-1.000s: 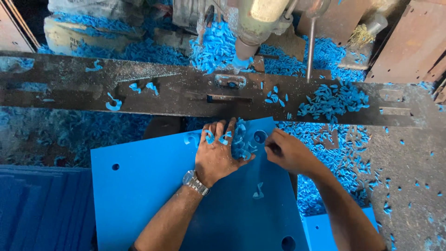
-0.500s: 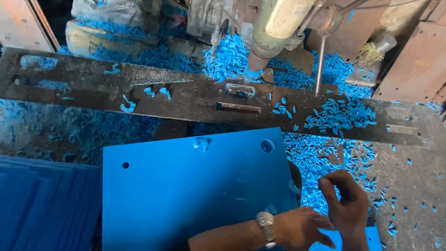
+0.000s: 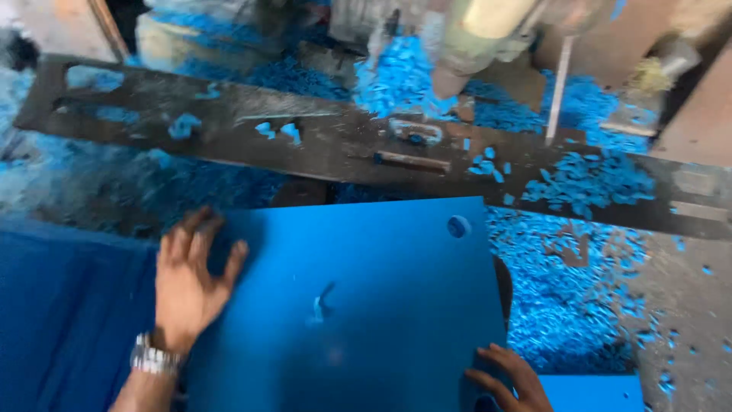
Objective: The person places a blue plastic sheet on the drill press table and drills holes into it, holding the sheet steady with one hand while operating the drill press lever with the other. They clear away blue shavings, reposition the sheet, and drill additional holes at different spots.
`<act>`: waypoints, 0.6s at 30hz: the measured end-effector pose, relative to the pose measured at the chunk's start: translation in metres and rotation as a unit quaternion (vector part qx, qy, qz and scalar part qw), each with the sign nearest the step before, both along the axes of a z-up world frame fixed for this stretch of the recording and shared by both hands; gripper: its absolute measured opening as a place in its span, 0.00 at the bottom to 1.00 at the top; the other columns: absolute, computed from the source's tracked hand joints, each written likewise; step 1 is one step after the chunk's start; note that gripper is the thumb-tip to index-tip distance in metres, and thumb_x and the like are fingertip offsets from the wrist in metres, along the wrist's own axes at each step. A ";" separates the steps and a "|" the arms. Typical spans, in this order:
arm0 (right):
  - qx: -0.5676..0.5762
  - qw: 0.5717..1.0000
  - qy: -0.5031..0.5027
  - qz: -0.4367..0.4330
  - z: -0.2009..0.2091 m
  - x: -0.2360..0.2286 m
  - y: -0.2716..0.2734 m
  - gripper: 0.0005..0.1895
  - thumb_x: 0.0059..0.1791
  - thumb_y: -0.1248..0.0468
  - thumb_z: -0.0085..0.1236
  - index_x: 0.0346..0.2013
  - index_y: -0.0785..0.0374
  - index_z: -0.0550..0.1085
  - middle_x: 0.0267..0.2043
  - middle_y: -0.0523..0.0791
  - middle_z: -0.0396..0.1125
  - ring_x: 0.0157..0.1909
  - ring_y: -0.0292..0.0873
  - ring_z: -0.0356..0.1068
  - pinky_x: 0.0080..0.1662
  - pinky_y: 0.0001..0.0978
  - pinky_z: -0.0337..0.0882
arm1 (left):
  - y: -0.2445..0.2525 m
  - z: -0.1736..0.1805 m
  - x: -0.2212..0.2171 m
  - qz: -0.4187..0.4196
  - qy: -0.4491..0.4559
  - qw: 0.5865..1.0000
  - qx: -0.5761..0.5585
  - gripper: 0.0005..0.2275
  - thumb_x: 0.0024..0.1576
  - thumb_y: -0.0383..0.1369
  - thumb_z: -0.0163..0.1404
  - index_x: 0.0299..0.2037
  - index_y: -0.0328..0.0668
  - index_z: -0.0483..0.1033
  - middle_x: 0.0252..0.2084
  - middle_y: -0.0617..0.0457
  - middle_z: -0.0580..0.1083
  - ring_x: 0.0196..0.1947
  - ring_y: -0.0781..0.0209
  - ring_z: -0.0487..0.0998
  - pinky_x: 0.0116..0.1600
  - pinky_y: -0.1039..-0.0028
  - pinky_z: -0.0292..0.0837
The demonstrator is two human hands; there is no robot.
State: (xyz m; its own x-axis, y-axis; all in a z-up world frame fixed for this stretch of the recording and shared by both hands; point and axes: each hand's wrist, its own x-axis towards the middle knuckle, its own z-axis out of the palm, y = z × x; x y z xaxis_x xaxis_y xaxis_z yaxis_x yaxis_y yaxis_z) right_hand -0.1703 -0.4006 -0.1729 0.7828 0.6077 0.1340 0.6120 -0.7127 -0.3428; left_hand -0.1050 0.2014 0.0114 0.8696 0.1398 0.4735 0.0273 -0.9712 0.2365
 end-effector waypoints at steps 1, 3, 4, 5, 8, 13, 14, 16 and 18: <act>-0.026 0.996 -0.012 0.088 -0.038 -0.006 -0.027 0.23 0.42 0.54 0.57 0.52 0.37 0.80 0.64 0.47 0.65 0.68 0.56 0.62 0.65 0.56 0.57 | -0.007 0.011 -0.024 -0.025 0.034 0.998 -0.049 0.21 0.53 0.40 0.61 0.55 0.40 0.77 0.59 0.45 0.72 0.57 0.42 0.72 0.61 0.53 0.67; -0.046 0.982 -0.030 0.179 -0.148 -0.026 -0.085 0.23 0.41 0.48 0.57 0.52 0.32 0.80 0.63 0.47 0.63 0.66 0.58 0.59 0.64 0.62 0.52 | -0.016 0.013 -0.068 -0.044 0.063 0.993 -0.094 0.22 0.46 0.39 0.63 0.51 0.43 0.77 0.57 0.46 0.72 0.55 0.43 0.73 0.58 0.54 0.67; -0.084 0.983 0.080 0.141 -0.201 -0.035 -0.126 0.24 0.42 0.48 0.62 0.53 0.35 0.81 0.65 0.44 0.64 0.68 0.57 0.58 0.63 0.62 0.51 | -0.023 0.002 -0.092 -0.137 0.099 0.979 -0.112 0.30 0.41 0.44 0.64 0.56 0.47 0.76 0.62 0.47 0.69 0.61 0.43 0.69 0.62 0.53 0.64; -0.122 0.970 0.185 0.098 -0.241 -0.033 -0.165 0.24 0.43 0.47 0.66 0.55 0.38 0.82 0.66 0.42 0.64 0.70 0.55 0.57 0.63 0.61 0.51 | -0.032 -0.008 -0.116 -0.229 0.134 0.955 -0.130 0.37 0.36 0.48 0.65 0.60 0.51 0.75 0.67 0.48 0.66 0.67 0.44 0.66 0.66 0.53 0.62; -0.127 0.975 0.172 0.054 -0.303 -0.030 -0.201 0.29 0.44 0.52 0.61 0.59 0.50 0.71 0.64 0.39 0.64 0.68 0.46 0.58 0.61 0.56 0.54 | -0.063 -0.075 -0.164 -0.297 0.119 0.947 0.022 0.23 0.52 0.38 0.51 0.60 0.74 0.75 0.71 0.47 0.59 0.70 0.47 0.59 0.68 0.45 0.51; 0.002 0.998 -0.034 0.045 -0.227 -0.018 -0.109 0.27 0.41 0.51 0.68 0.55 0.47 0.75 0.57 0.35 0.72 0.64 0.39 0.67 0.63 0.49 0.64 | -0.058 -0.063 -0.172 -0.300 0.137 0.944 -0.016 0.20 0.62 0.48 0.49 0.66 0.73 0.70 0.74 0.49 0.57 0.74 0.48 0.55 0.70 0.46 0.47; -0.007 0.993 -0.031 0.117 -0.222 -0.017 -0.100 0.28 0.42 0.55 0.69 0.56 0.49 0.75 0.59 0.39 0.73 0.64 0.44 0.68 0.60 0.51 0.64 | -0.048 -0.054 -0.166 -0.311 0.172 0.935 -0.026 0.21 0.60 0.46 0.52 0.65 0.72 0.70 0.75 0.49 0.56 0.74 0.48 0.54 0.70 0.45 0.47; 0.000 0.994 0.066 0.089 -0.219 -0.021 -0.062 0.28 0.39 0.61 0.68 0.54 0.49 0.78 0.55 0.41 0.75 0.62 0.47 0.69 0.61 0.53 0.65 | -0.024 -0.031 -0.154 -0.329 0.160 0.930 -0.031 0.31 0.50 0.50 0.56 0.67 0.66 0.69 0.75 0.46 0.56 0.73 0.46 0.55 0.68 0.44 0.48; 0.008 0.986 0.158 0.061 -0.180 -0.019 0.006 0.30 0.35 0.67 0.68 0.52 0.49 0.81 0.51 0.43 0.76 0.60 0.49 0.71 0.63 0.55 0.66 | -0.007 -0.017 -0.143 -0.343 0.146 0.927 -0.034 0.40 0.41 0.54 0.60 0.69 0.59 0.67 0.75 0.44 0.55 0.73 0.43 0.56 0.66 0.43 0.49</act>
